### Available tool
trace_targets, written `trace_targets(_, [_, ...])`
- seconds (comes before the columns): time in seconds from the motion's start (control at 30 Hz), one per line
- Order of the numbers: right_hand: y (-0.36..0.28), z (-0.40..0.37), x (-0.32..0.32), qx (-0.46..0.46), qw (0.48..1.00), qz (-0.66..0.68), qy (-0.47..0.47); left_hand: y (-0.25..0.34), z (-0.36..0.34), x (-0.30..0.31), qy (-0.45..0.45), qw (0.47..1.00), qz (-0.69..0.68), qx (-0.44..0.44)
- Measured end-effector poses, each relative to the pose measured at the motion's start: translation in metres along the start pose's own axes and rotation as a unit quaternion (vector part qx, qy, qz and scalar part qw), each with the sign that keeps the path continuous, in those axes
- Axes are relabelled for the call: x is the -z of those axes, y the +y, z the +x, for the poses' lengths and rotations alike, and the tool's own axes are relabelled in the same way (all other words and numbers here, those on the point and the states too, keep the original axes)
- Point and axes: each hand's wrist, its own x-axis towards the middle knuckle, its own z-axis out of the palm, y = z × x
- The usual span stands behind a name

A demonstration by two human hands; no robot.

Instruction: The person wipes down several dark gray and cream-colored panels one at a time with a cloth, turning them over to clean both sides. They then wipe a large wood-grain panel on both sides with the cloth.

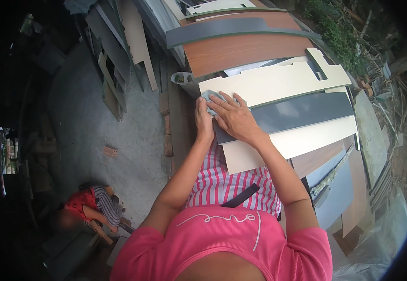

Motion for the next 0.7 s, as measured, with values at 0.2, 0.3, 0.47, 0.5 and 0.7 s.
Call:
trace_targets(0.2, [0.001,0.014,-0.006,-0.029,0.999,-0.014,-0.005,-0.008,0.001,-0.004,0.060,0.997,0.028,-0.030])
trace_targets(0.3, [0.011,0.034,-0.019,-0.033,0.999,-0.032,0.010,-0.001,-0.003,-0.008,0.051,0.999,-0.009,0.005])
trace_targets(0.47, [0.018,0.052,-0.024,-0.044,0.998,-0.047,-0.017,0.007,-0.004,-0.015,0.069,0.996,-0.056,0.014])
trace_targets(0.5, [0.018,0.048,-0.025,-0.045,0.998,-0.047,-0.019,0.004,-0.003,-0.016,0.069,0.996,-0.057,0.016])
trace_targets(0.7, [0.005,0.003,0.007,0.037,0.999,0.005,-0.006,0.010,-0.008,-0.015,0.104,0.995,-0.003,0.005])
